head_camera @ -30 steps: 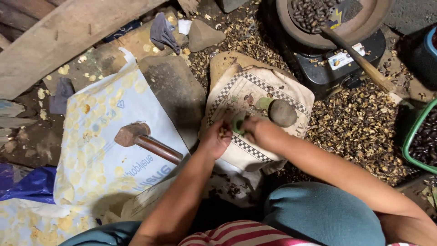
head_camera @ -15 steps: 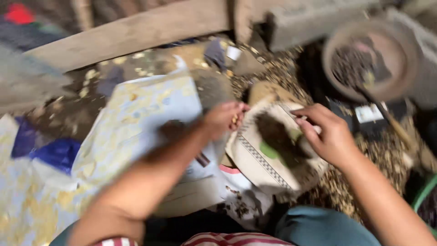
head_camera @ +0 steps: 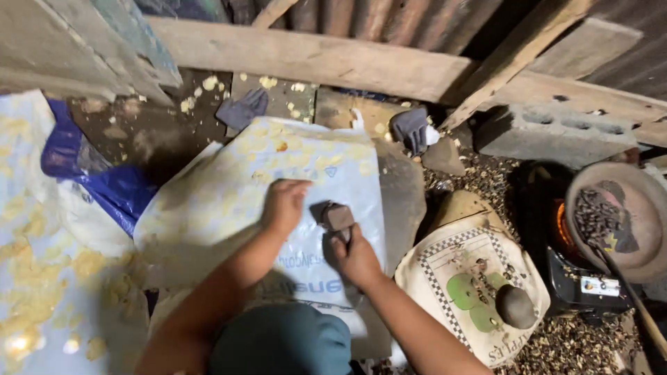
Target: Roasting beans in a pan, crushing items with a stone, and using a mallet on a bag.
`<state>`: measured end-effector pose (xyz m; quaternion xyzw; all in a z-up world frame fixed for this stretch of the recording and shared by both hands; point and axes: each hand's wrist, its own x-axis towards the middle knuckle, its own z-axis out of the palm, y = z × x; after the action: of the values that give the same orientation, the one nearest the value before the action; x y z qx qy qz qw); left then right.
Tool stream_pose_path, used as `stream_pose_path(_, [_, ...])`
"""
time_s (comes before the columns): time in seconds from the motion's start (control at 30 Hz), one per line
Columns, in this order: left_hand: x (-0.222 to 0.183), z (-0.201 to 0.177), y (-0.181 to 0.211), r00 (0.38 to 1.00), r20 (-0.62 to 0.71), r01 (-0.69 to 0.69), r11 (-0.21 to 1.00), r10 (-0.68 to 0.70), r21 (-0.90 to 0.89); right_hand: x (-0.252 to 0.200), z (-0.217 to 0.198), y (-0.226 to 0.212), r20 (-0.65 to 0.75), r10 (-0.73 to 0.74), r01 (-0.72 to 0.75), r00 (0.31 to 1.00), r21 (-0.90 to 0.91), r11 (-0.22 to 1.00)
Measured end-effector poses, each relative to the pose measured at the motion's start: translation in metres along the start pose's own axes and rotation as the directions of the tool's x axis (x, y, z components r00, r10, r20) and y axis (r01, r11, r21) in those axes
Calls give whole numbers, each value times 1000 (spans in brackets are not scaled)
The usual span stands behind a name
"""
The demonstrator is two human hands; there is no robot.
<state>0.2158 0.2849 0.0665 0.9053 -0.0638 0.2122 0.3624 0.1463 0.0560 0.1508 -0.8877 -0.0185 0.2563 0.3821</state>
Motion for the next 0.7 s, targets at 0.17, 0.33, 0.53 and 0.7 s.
stream_pose_path(0.17, [-3, 5, 23, 982, 34, -191, 968, 188, 160, -5, -17, 36, -136, 20, -51, 990, -227, 973])
stream_pose_path(0.33, [44, 44, 21, 979, 21, -203, 966, 202, 161, 2, -58, -11, -291, 73, -140, 954, -217, 966])
stream_pose_path(0.53, [69, 92, 22, 993, 108, 37, 996, -46, 85, 15, -128, -64, -584, -170, 285, 794, 111, 952])
stream_pose_path(0.7, [78, 83, 29, 942, 311, 113, 992, -125, 57, 68, -72, -64, -887, -387, 448, 254, -246, 860])
